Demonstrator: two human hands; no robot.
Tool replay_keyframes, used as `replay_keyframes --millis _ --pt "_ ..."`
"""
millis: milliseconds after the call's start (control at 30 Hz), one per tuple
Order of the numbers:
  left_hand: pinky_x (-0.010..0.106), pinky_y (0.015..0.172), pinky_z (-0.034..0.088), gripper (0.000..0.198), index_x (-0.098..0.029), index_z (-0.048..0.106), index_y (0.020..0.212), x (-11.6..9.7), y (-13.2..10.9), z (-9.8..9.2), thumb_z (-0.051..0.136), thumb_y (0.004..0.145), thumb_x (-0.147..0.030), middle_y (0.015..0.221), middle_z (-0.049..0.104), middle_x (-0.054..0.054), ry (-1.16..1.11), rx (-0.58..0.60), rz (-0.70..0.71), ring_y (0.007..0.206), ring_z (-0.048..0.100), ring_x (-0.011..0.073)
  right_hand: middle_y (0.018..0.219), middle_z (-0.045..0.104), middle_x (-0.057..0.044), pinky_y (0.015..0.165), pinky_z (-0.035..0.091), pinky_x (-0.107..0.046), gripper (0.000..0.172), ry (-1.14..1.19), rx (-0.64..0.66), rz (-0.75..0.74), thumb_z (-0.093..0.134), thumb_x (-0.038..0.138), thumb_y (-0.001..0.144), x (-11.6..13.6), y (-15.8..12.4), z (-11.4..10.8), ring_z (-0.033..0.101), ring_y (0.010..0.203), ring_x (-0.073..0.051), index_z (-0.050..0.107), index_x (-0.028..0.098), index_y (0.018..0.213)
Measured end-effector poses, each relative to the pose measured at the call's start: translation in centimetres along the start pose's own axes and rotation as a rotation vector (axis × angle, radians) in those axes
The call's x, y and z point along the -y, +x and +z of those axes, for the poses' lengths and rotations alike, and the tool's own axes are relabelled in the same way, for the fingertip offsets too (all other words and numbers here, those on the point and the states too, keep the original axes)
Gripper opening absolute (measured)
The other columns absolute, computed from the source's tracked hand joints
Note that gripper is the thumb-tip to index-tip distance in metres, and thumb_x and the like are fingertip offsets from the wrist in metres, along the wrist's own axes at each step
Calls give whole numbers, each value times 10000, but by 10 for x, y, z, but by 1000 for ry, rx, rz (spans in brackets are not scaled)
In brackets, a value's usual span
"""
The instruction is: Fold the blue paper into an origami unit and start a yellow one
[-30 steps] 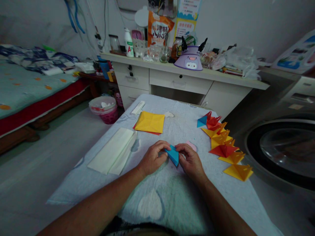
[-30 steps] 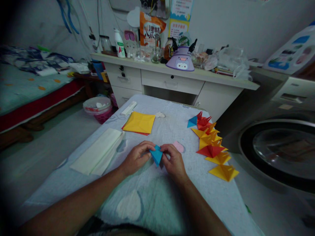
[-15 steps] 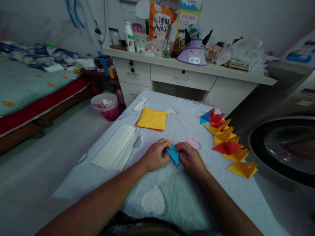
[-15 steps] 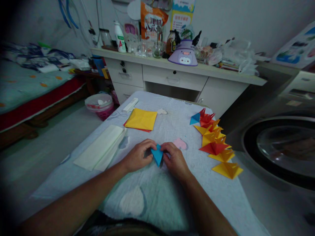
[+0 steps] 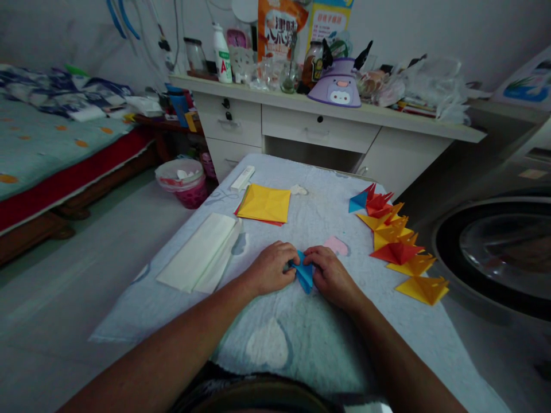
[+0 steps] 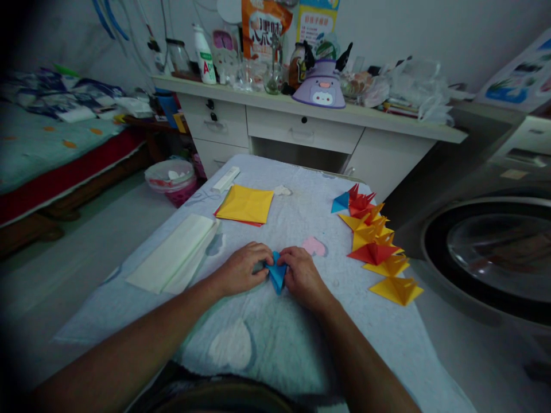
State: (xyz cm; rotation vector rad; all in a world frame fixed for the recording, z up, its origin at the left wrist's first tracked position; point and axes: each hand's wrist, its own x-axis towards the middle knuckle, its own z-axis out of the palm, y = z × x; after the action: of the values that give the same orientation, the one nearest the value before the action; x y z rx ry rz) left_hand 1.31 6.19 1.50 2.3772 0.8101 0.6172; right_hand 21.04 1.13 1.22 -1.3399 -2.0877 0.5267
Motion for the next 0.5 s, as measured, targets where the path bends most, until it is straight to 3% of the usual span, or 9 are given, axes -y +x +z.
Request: replay_keyframes --millis 200,333,500 --pt "334 853 444 155 -191 635 850 -1 0 -1 568 744 -100 910 663 43 -6 -14 -30 909 593 207 1066 643 -77 940 399 -430 408 71 6 6 501 36 664 1 1 -7 555 1035 -244 637 211 1006" --pt "320 814 442 112 -182 640 797 -1 0 -2 560 770 -109 842 650 44 30 -34 -55 863 588 200 1016 652 -74 910 402 -420 274 98 7 15 529 83 730 -1 3 -7 563 990 -238 636 206 950" --pt "319 815 443 140 -185 665 806 1 0 -1 548 777 -112 837 650 43 49 -25 -52 860 595 197 1039 644 -65 914 389 -414 270 123 5 38 529 58 743 -4 3 -6 558 1011 -230 660 216 918"
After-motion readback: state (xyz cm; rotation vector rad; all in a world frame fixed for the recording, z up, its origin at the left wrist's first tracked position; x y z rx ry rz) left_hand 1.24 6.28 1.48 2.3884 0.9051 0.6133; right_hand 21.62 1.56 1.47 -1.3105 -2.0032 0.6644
